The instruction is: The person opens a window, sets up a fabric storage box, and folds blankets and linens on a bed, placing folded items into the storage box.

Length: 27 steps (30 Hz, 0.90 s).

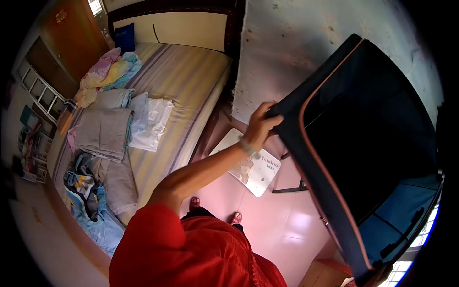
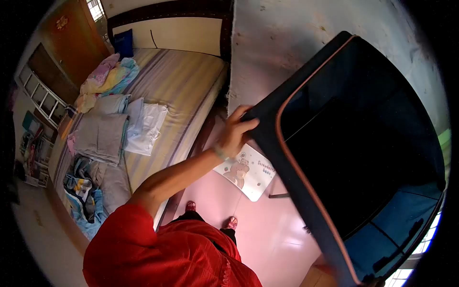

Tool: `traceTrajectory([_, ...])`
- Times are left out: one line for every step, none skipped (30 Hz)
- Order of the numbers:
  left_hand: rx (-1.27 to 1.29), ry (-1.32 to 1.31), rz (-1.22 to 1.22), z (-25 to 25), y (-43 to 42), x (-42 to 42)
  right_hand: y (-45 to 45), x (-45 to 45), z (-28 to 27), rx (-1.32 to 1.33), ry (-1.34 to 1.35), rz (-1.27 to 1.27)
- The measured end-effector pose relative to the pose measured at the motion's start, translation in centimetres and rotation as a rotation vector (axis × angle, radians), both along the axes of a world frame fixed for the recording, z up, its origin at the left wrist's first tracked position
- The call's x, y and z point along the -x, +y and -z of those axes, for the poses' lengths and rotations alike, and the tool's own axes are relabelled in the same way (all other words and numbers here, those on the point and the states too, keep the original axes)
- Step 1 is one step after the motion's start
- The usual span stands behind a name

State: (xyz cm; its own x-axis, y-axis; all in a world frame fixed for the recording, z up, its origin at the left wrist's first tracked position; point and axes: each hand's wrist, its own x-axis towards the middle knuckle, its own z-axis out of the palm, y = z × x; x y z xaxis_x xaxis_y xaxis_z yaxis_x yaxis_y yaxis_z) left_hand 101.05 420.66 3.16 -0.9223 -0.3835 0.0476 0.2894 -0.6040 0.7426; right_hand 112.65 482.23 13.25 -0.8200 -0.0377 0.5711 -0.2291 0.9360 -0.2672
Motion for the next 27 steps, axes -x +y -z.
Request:
traceTrajectory([-0.043,0.035,-0.013,0.6,-2.1,-2.2,-1.0,-1.1,0.2,-0.036,0.02,-0.041])
traceTrajectory([-0.069,0.052,-0.033,0.6,-4.2,-4.7,-1.6,-2.1,0.7,-0.071,0.061,-0.086])
traceTrajectory([-0.1,0.06,-0.052,0.4,-6.3,-7.3,-1.8,-2.6,1.7,-0.096,0.144,-0.132])
traceTrajectory([-0.091,0.038,-0.085,0.4,-8.4,-9.5,-1.9,-3.0,2.6,-0.124,0.228,-0.175])
traceTrajectory([-0.077,0.015,-0.113,0.5,-10.5,-11.5,-2.3,-3.7,3.4,-0.144,0.309,-0.212])
traceTrajectory([-0.074,0.016,-0.145,0.8,-12.7,-13.0,-10.8,-4.5,-0.7,-0.147,0.01,-0.1])
traceTrajectory([-0.07,0.021,-0.172,1.2,-14.8,-14.5,-18.7,-4.6,-2.5,0.256,-0.155,0.217])
traceTrajectory([-0.037,0.011,-0.209,1.3,-16.8,-16.1,-20.8,-4.2,-2.5,0.276,-0.145,0.166])
traceTrajectory([-0.007,-0.002,-0.24,1.4,-18.6,-17.7,-21.4,-3.9,-1.0,0.294,-0.137,0.12])
traceTrajectory([0.007,-0.036,-0.26,1.5,-20.3,-19.2,-22.1,-3.8,0.7,0.309,-0.13,0.081])
traceTrajectory([0.02,-0.071,-0.275,1.7,-21.8,-20.7,-22.9,-3.9,1.3,0.322,-0.124,0.045])
traceTrajectory([0.047,-0.097,-0.298,1.8,-23.2,-22.1,-26.3,-4.3,0.8,0.339,-0.208,0.04])
traceTrajectory([0.078,-0.121,-0.315,1.8,-24.4,-23.4,-29.7,-4.2,0.5,0.394,-0.288,0.003])
traceTrajectory([0.057,-0.12,-0.298,1.4,-25.3,-24.3,-33.1,-4.2,0.2,0.449,-0.368,-0.028])
traceTrajectory([0.039,-0.119,-0.279,1.2,-26.1,-25.1,-35.0,-3.8,0.5,0.542,-0.441,-0.096])
traceTrajectory([0.054,-0.148,-0.291,1.6,-26.9,-25.7,-36.1,-3.4,1.5,0.602,-0.464,-0.103])
traceTrajectory([0.071,-0.173,-0.309,1.9,-27.5,-26.2,-36.7,-2.9,2.8,0.664,-0.483,-0.117])
traceTrajectory([0.107,-0.182,-0.31,2.0,-27.8,-26.2,-36.7,-1.9,4.4,0.615,-0.491,-0.127])
traceTrajectory([0.112,-0.197,-0.308,2.6,-28.4,-26.1,-36.5,-1.0,6.1,0.567,-0.502,-0.14])
traceTrajectory([0.115,-0.212,-0.313,3.9,-28.9,-26.2,-37.0,-0.5,7.8,0.558,-0.471,-0.144])
traceTrajectory([0.117,-0.224,-0.326,5.2,-29.4,-26.0,-37.5,0.1,9.3,0.547,-0.44,-0.157])
traceTrajectory([0.098,-0.21,-0.328,6.4,-29.6,-25.4,-37.7,1.0,10.5,0.485,-0.465,-0.127])
traceTrajectory([0.086,-0.226,-0.306,7.6,-29.8,-24.7,-37.7,1.8,11.7,0.42,-0.491,-0.102])
traceTrajectory([0.074,-0.246,-0.291,8.8,-29.7,-23.8,-37.2,2.9,13.9,0.453,-0.484,-0.119])
traceTrajectory([0.061,-0.267,-0.281,9.8,-29.7,-22.9,-36.6,3.8,15.3,0.378,-0.503,-0.079])
traceTrajectory([0.061,-0.263,-0.279,10.5,-29.2,-21.9,-35.7,4.5,17.0,0.37,-0.492,-0.083])
traceTrajectory([0.062,-0.253,-0.286,11.1,-28.4,-20.8,-34.6,4.8,18.2,0.363,-0.475,-0.097])
